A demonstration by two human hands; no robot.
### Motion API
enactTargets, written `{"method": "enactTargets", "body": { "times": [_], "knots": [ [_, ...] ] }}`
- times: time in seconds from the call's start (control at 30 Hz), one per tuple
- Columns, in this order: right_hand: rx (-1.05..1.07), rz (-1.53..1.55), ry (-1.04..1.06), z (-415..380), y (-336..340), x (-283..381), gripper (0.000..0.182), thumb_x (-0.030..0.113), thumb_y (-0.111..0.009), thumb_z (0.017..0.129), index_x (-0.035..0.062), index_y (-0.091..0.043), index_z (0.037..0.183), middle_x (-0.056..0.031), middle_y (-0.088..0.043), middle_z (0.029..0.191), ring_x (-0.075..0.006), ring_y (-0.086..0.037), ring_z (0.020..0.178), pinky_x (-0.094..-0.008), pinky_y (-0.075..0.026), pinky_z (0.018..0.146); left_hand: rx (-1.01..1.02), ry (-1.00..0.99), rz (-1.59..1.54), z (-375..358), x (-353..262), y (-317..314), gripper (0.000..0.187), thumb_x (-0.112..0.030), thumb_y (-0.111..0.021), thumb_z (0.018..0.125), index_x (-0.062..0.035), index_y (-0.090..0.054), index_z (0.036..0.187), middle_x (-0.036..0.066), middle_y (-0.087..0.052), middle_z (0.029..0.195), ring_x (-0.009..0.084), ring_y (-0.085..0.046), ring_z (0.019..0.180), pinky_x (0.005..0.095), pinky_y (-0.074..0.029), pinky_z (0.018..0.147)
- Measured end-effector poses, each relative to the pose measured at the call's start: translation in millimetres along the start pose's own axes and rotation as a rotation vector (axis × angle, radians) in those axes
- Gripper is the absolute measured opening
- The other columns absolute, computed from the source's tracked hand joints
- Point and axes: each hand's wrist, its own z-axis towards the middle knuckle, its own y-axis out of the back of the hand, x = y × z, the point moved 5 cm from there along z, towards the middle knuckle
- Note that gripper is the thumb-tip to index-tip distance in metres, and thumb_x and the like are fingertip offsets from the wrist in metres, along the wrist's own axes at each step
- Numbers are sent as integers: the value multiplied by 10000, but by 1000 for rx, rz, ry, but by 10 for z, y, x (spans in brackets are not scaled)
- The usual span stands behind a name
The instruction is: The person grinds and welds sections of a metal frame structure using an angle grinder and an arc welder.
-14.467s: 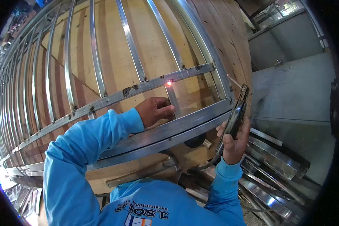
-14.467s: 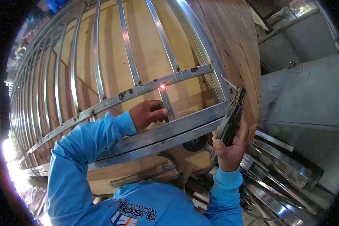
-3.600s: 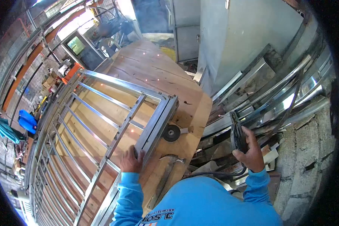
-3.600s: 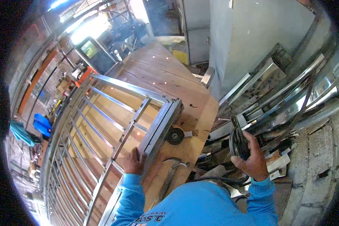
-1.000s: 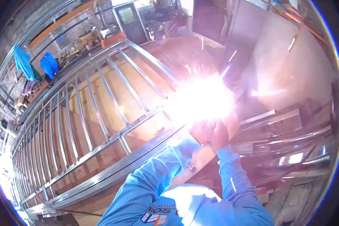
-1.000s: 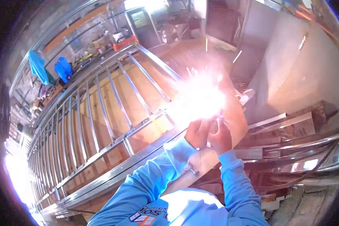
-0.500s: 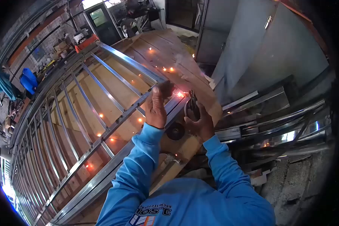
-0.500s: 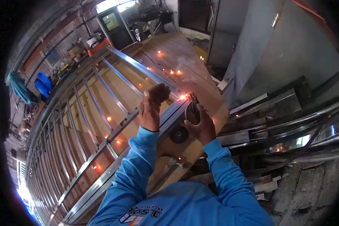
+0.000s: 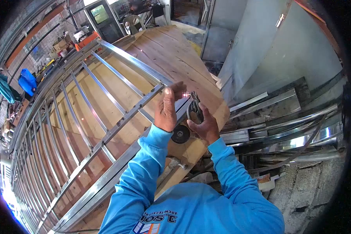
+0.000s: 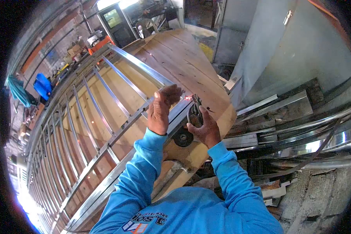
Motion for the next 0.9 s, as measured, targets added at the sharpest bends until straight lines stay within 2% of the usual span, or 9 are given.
{"method": "enactTargets", "body": {
  "times": [0.23,0.27,0.4,0.47,0.5,0.53,0.6,0.8,0.9],
  "knots": [
    [12,-13,19,9,35,145,816,355,-786,715,40,-429,1378,-277,-596,1215,-430,-599,1107,-467,-485,947,170,-2,-48,-96,43,-286,643,-488,-355,1045,77,-528,1299,158,-639,1180,252,-593,1117,382,-445,993],
    [10,-12,30,20,31,157,794,302,-785,711,21,-436,1367,-269,-599,1221,-419,-603,1108,-460,-490,941,163,-17,17,-109,69,-281,592,-451,-379,1049,75,-555,1255,176,-638,1206,270,-604,1120,386,-453,976],
    [-2,20,53,-2,75,221,793,273,-779,720,6,-424,1377,-263,-601,1224,-399,-603,1120,-446,-497,935,186,-22,170,-208,196,-311,626,-459,-342,1054,85,-505,1318,178,-621,1232,242,-594,1144,375,-441,1025],
    [-70,24,106,-26,121,290,806,261,-777,723,14,-407,1396,-259,-602,1224,-392,-603,1118,-447,-497,937,153,-78,-15,-200,158,-315,635,-471,-335,1052,78,-505,1322,176,-621,1236,247,-592,1154,379,-442,1032],
    [-118,19,136,-53,137,296,830,266,-775,726,51,-383,1425,-249,-606,1222,-389,-602,1113,-450,-496,938,139,42,22,-152,97,-280,651,-490,-318,1049,69,-508,1323,176,-618,1243,255,-590,1163,385,-444,1040],
    [-135,89,157,-56,172,325,837,301,-771,732,86,-374,1437,-245,-604,1229,-393,-607,1111,-453,-501,928,69,50,24,-139,85,-248,644,-507,-323,1045,47,-563,1269,135,-651,1170,227,-596,1113,372,-452,996],
    [-21,33,27,-55,154,198,839,342,-771,737,94,-377,1435,-251,-597,1239,-397,-612,1114,-450,-505,925,66,15,-24,-78,133,-163,667,-529,-339,1035,53,-558,1275,147,-647,1183,236,-595,1127,371,-451,999],
    [-43,-25,47,-70,104,85,815,377,-781,758,51,-401,1401,-230,-625,1200,-336,-646,1099,-405,-511,932,18,26,-67,8,136,-78,702,-548,-330,1030,69,-548,1285,180,-637,1189,256,-599,1123,388,-444,1012],
    [22,28,-47,-58,80,48,836,394,-779,743,58,-407,1412,-253,-599,1233,-387,-609,1131,-432,-491,956,23,45,-58,18,156,-73,702,-550,-327,1030,65,-548,1289,181,-636,1192,257,-598,1123,389,-443,1011]
  ]
}}
